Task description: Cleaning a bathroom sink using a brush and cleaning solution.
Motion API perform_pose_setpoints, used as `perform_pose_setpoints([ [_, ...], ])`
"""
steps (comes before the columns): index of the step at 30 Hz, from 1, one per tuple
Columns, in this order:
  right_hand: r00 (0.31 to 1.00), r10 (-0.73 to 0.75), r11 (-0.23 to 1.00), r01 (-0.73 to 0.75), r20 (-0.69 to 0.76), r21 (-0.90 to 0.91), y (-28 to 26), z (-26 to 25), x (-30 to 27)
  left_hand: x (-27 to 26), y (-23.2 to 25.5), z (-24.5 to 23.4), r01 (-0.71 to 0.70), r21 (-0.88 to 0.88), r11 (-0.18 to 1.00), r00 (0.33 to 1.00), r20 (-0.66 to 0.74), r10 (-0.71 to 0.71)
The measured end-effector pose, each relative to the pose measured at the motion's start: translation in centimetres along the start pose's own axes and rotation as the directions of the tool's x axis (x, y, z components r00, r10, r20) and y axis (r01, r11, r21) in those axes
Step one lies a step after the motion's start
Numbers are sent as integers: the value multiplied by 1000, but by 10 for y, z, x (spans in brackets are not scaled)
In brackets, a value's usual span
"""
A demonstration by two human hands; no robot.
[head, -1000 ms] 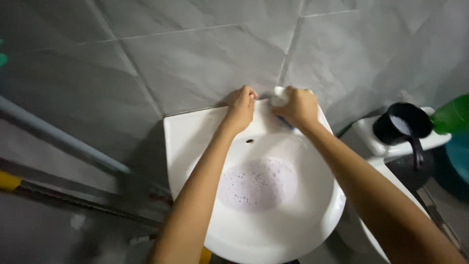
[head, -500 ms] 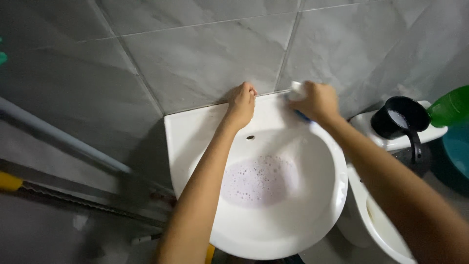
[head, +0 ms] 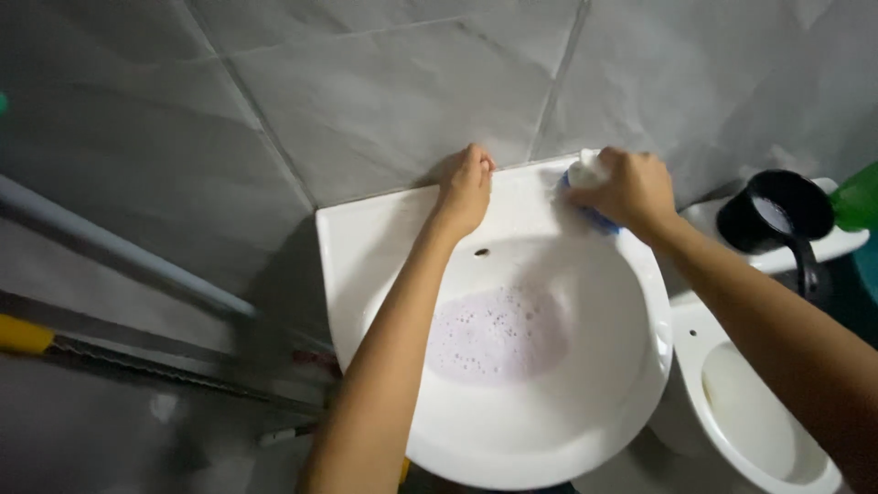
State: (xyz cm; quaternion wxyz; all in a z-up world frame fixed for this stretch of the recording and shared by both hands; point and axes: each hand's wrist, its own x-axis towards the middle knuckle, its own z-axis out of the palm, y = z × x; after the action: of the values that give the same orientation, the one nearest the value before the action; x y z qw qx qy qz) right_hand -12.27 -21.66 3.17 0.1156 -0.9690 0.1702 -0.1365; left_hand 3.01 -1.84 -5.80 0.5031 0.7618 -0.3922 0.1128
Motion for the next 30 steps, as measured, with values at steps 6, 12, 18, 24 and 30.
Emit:
perform_pose_setpoints([
  [6,993,-104,994,102,-63,-32,-26,73,27,0,12,-11,-22,77,997,999,29,20],
  [12,986,-169,979,168,-1,111,-49,10,-36,1,4,-4,22,72,997,999,29,-24],
  [18,986,135,987,-143,97,75,-6,11,15,-2,6,-5,-13,8,1000,1000,2,13],
  [24,995,-91,989,84,51,118,-79,33,-5,1,-1,-2,0,15,1000,1000,11,-1],
  [30,996,-30,998,25,84,64,-28,-2,-5,-2,7,-9,13,16,1000,999,45,-14],
])
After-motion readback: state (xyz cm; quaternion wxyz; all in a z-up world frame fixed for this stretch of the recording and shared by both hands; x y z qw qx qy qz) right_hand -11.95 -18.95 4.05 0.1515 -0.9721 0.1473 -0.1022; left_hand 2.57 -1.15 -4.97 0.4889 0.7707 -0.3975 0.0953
